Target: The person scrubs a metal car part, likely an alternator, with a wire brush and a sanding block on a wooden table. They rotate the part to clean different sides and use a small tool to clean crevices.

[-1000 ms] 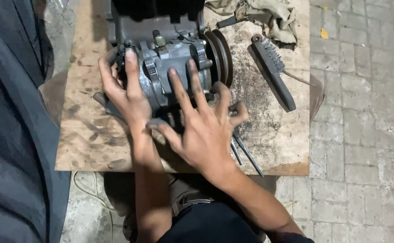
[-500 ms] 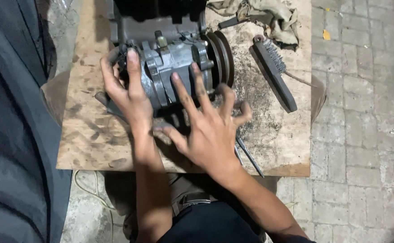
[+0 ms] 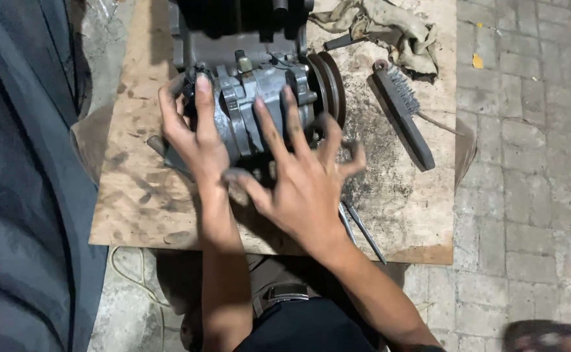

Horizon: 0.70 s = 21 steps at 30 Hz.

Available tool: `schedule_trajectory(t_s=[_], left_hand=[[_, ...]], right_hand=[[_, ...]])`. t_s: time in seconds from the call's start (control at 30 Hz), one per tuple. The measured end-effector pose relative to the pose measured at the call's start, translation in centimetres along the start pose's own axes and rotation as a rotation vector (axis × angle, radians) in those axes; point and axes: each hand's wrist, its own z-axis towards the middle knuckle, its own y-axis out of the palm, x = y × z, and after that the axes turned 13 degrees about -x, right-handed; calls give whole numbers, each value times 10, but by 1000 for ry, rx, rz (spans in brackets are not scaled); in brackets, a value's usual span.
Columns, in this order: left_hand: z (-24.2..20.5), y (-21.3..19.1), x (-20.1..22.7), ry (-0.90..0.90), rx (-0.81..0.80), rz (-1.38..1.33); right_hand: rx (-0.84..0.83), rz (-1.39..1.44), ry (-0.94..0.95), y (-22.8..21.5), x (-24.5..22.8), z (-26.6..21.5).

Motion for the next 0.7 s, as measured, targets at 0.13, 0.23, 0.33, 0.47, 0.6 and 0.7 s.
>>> schedule_trajectory(t_s=[0.13, 0.23, 0.33, 0.47, 0.6, 0.7], left_hand=[[3, -1, 2, -3, 2, -28], [0, -1, 7, -35, -18, -29], [0, -1, 3, -23, -9, -19], [-2, 0, 1, -3, -12, -29], [0, -1, 1, -9, -14, -26], [1, -3, -2, -36, -23, -33]], right_hand=[[3, 14, -6, -6, -3, 7], [-41, 15, 11, 7, 0, -8], [-57, -28, 10, 15, 2, -9], [-22, -28, 36, 5, -2, 2], [259, 112, 63, 40, -3, 4], [421, 258, -68, 46, 9, -3]])
